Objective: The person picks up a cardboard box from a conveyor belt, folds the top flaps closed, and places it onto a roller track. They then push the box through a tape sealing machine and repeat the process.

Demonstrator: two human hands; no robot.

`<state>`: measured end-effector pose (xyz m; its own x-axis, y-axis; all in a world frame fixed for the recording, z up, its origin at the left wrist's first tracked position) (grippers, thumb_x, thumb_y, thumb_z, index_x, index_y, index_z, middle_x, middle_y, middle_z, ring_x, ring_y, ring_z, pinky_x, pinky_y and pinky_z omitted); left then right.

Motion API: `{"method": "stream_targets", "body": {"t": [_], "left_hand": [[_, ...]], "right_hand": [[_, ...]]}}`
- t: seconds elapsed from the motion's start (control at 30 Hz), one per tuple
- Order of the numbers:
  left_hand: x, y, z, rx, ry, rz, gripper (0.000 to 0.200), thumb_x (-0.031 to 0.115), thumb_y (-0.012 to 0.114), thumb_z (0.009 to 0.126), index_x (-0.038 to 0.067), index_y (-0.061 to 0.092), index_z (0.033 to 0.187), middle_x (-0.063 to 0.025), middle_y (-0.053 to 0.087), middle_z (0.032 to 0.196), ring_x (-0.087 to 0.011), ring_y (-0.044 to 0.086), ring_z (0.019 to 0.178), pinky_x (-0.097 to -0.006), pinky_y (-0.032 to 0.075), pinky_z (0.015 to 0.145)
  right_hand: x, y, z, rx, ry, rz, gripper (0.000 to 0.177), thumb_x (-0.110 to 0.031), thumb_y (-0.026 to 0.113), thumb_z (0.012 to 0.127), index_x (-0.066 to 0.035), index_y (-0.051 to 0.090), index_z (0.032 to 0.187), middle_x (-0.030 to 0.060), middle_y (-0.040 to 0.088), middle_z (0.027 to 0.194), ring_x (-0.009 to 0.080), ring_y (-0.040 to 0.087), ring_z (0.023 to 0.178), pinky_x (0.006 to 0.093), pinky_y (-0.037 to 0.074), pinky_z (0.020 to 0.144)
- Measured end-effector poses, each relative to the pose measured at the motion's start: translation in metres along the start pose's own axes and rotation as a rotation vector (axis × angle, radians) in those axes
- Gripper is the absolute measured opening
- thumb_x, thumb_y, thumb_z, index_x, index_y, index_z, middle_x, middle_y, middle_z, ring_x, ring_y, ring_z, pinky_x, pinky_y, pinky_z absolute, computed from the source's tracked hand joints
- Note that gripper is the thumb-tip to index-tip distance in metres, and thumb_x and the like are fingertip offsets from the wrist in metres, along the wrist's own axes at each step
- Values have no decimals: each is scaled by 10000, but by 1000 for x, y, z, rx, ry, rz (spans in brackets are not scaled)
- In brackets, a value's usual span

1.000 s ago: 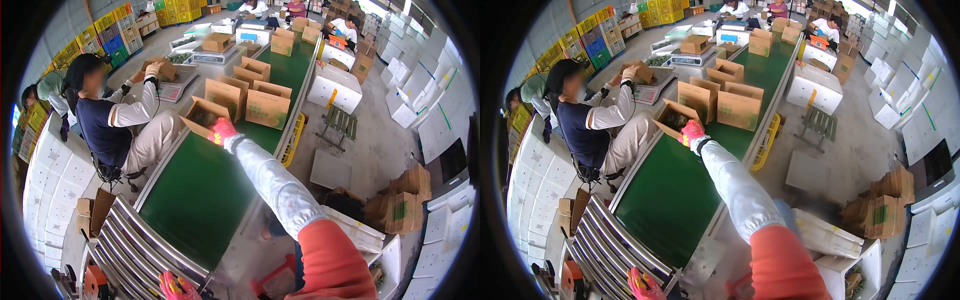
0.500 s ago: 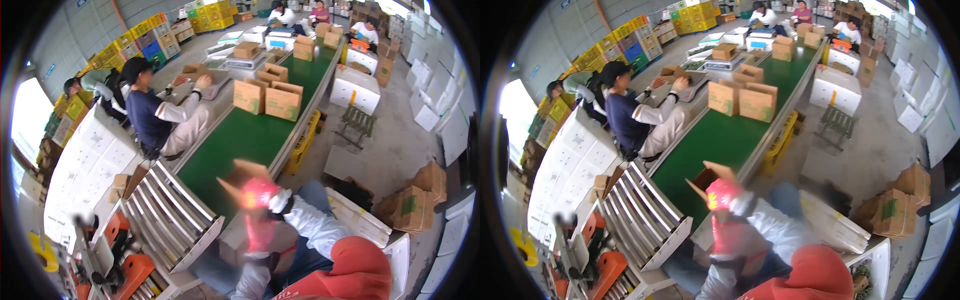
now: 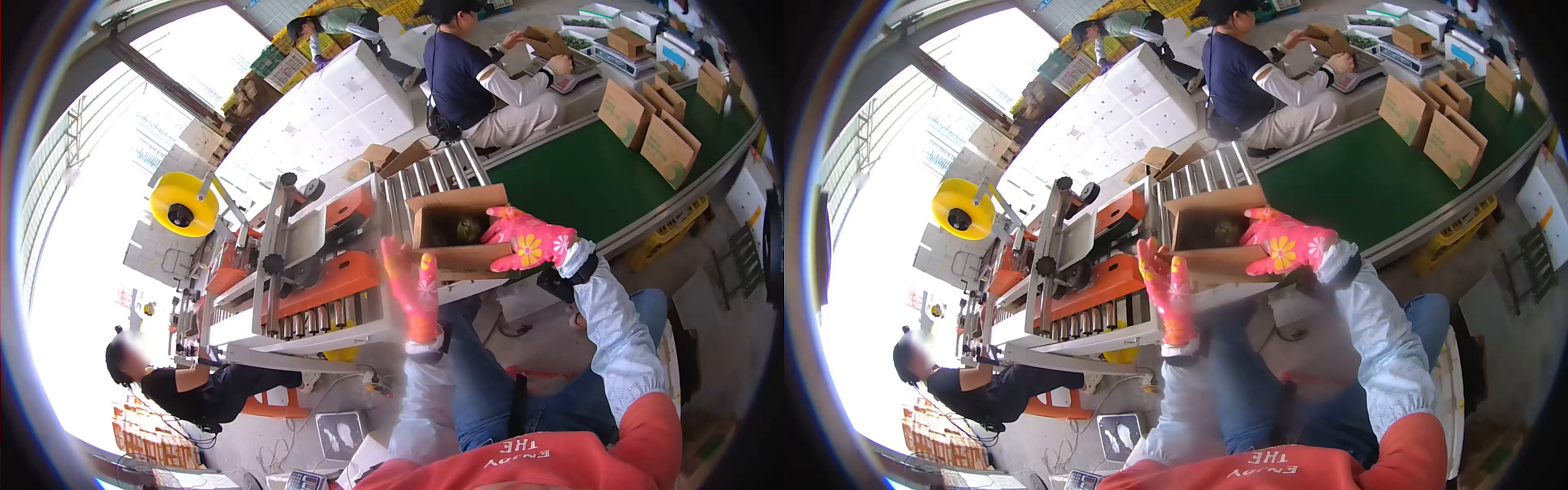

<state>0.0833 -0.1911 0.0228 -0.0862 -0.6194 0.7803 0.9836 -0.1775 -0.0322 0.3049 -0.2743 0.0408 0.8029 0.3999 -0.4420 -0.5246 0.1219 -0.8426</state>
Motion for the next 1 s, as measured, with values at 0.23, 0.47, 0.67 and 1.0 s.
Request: {"method": "stream_targets", "body": {"t": [0.23,0.47,0.67,1.0], "left_hand": [[0,0,75,-149,-111,403,266,199,602,936,-40,649,1042,-39,659,848,-55,542,765,-213,441,700],[-24,12,50,33,-135,404,399,177,751,818,-36,602,1122,-77,664,840,-123,611,727,-234,478,681],[-52,9,59,-35,-114,226,699,176,721,838,-5,332,1390,-109,528,1179,-133,504,1040,-256,446,856],[-72,-1,45,-92,-256,-338,207,138,509,981,-21,549,1107,-38,571,1080,-95,518,942,-222,408,850]], "right_hand": [[11,11,35,319,148,163,406,-427,661,842,-48,684,986,153,657,1034,341,499,1198,429,341,1057],[49,14,45,199,216,565,500,-398,705,823,-31,589,1142,210,604,1049,346,586,1022,427,457,929],[10,-17,59,804,39,-411,593,-338,751,748,-132,518,1254,27,616,1043,278,553,1018,426,403,956],[40,32,38,816,287,673,185,-191,697,842,-64,663,972,16,636,987,108,540,812,273,452,791]]}}
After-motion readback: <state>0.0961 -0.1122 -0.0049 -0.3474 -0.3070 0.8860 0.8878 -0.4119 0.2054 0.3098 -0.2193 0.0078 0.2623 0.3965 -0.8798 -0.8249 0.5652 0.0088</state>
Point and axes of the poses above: each hand's wrist, its own z-axis towards the middle knuckle, its own y-axis out of the palm, x = y × z, the point moved 2 cm from there along z, towards the middle knuckle
